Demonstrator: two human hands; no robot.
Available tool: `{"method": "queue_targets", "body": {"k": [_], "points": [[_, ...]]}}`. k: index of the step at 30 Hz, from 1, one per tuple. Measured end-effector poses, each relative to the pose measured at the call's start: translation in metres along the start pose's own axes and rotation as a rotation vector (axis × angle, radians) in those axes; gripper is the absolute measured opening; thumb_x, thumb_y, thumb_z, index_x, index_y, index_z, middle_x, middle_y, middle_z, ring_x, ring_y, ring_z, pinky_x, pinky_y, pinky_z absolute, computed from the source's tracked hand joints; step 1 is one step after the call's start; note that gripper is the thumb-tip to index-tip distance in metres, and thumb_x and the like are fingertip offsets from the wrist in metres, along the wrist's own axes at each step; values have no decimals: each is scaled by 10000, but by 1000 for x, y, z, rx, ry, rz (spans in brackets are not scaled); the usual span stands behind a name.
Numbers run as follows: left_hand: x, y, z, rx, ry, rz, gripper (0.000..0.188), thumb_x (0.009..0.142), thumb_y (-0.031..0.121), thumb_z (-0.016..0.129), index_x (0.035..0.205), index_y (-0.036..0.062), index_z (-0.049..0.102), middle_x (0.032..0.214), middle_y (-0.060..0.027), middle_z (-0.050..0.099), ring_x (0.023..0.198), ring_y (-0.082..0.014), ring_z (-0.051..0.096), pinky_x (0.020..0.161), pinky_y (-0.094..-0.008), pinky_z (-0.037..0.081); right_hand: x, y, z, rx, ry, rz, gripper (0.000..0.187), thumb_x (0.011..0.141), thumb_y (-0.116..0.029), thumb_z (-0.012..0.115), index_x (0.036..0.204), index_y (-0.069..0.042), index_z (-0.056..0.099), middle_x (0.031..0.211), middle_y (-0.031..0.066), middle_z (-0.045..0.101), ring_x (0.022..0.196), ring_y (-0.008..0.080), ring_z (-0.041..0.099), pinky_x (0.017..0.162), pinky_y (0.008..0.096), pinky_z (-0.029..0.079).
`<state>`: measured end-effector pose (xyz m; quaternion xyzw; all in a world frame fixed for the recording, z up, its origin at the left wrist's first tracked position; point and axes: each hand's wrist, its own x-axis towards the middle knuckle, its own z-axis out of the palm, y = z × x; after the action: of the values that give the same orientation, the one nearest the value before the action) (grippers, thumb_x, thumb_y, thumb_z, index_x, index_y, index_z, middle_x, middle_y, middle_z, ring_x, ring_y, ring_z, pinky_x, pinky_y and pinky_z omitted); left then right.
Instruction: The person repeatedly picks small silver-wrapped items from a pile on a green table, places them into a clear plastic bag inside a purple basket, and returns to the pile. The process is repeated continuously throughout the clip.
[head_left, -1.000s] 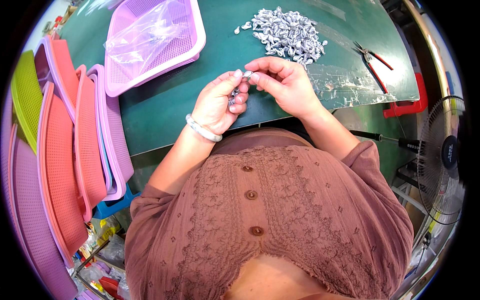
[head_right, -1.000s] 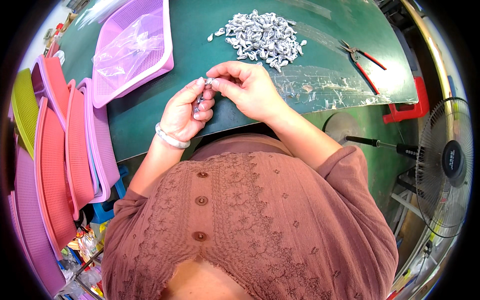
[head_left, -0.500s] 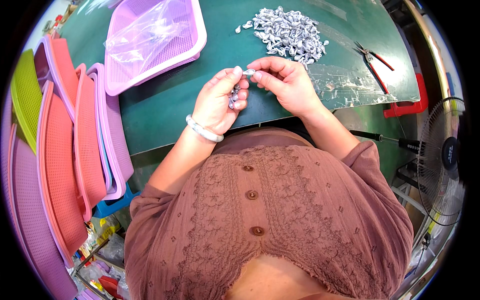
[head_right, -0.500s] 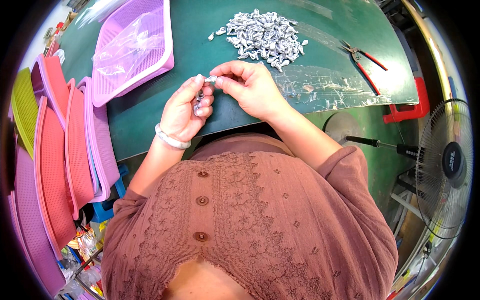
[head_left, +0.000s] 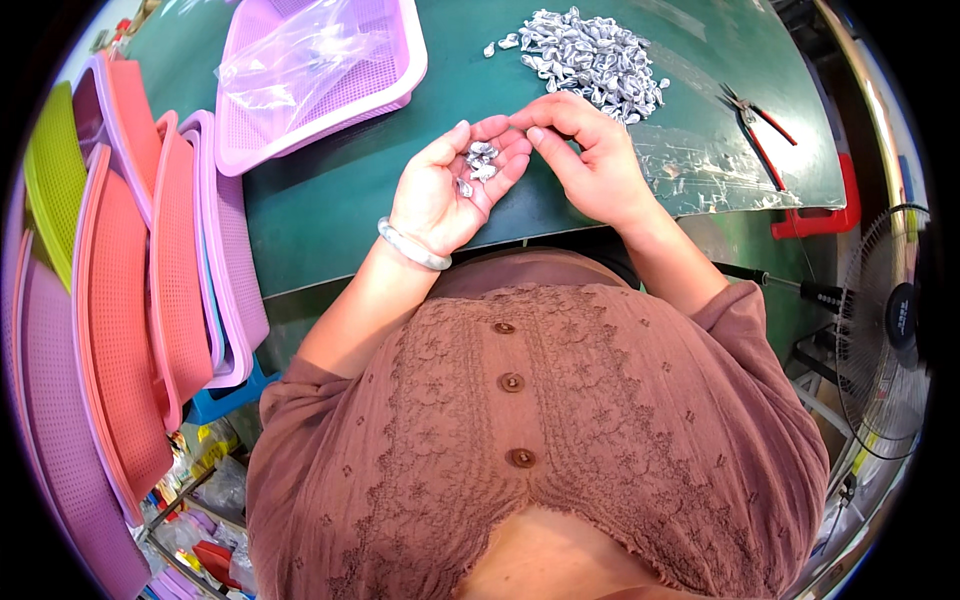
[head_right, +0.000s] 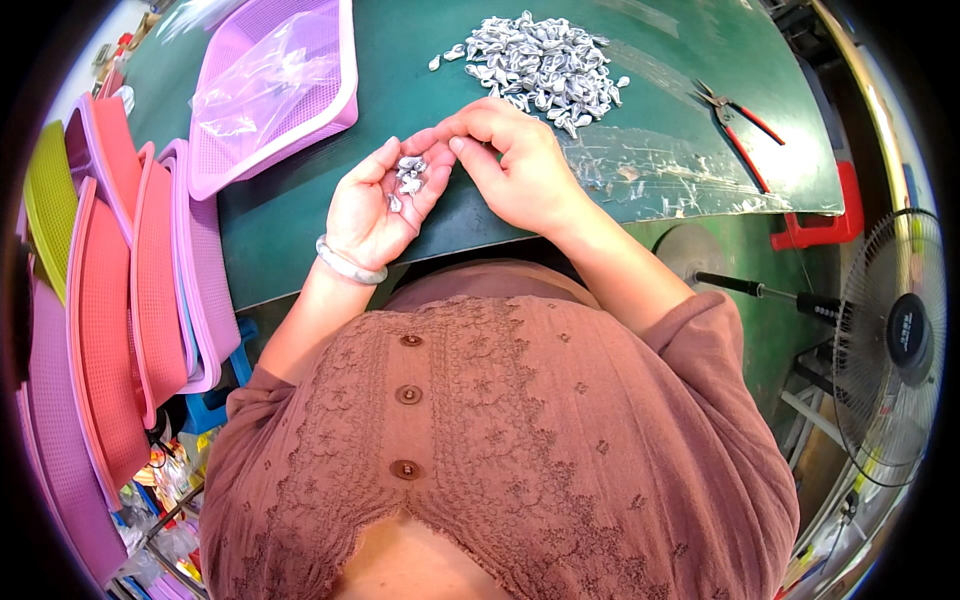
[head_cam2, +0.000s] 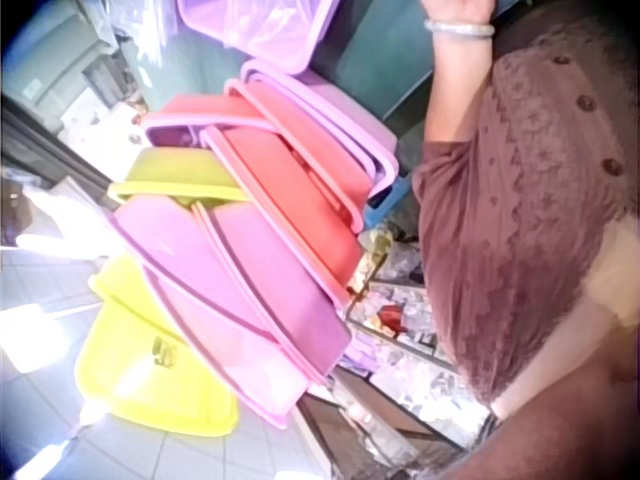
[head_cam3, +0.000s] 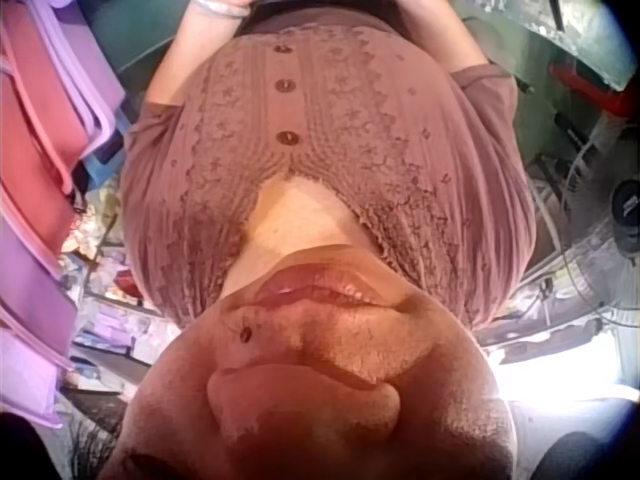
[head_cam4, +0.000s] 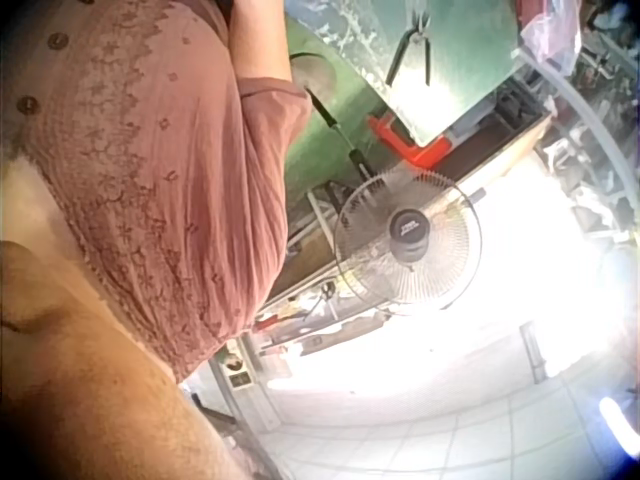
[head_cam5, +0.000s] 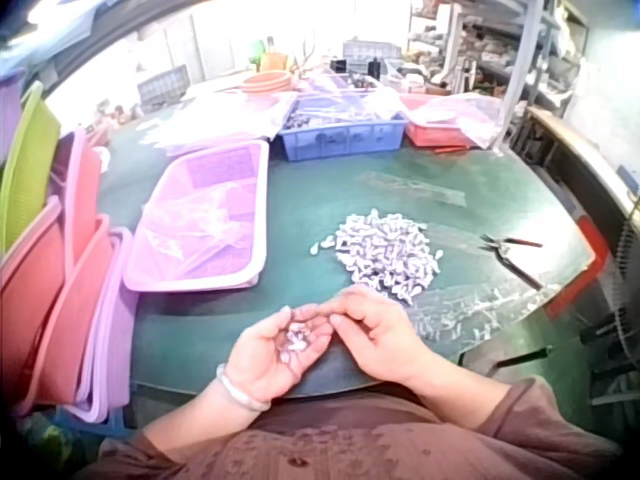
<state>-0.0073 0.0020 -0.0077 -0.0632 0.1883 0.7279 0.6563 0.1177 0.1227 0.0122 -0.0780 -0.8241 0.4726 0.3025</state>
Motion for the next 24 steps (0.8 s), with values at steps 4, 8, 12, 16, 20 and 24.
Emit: {"method": "queue_targets", "body": {"k": [4,8,12,16,20,24], "points": [[-2,2,2,-52,-72,10,336,913,198,386,1062,-94,459,1002,-213,542,970,-299,554,892,-402,456,-2,2,3,6,91,-24,145,764,31,539,877,-22,612,831,80,584,746,185,573,657,267,455],[-3,2,2,-80,-100,30,318,907,175,403,1064,-97,453,1015,-210,529,976,-293,548,900,-401,450,-1,-2,3,-28,77,-62,138,761,25,548,879,-21,604,846,81,582,750,177,573,648,264,454],[-3,1,0,-136,-94,35,283,899,129,419,1066,-97,447,1009,-197,516,974,-285,541,891,-400,457,-2,-8,4,-34,87,-65,166,740,12,576,898,-35,598,912,90,568,780,188,561,659,270,451],[-3,2,-4,-136,-124,38,277,901,118,413,1079,-93,438,1013,-187,510,964,-280,541,879,-390,464,-5,-13,7,-151,102,-132,214,691,-21,628,896,-68,594,1002,91,538,898,250,516,759,325,426],[0,0,-4,-117,-130,58,301,918,151,374,1103,-79,431,1025,-185,510,947,-272,545,868,-365,464,-4,-19,11,-246,5,-212,225,638,-60,675,844,-112,599,1073,82,517,1029,312,428,884,408,342],[2,0,-12,-160,-276,8,335,929,184,334,1123,-75,422,1058,-197,503,966,-267,533,867,-354,459,-4,-19,18,-326,-4,-266,231,611,-63,696,815,-126,607,1121,88,489,1077,339,378,912,439,317]]}}
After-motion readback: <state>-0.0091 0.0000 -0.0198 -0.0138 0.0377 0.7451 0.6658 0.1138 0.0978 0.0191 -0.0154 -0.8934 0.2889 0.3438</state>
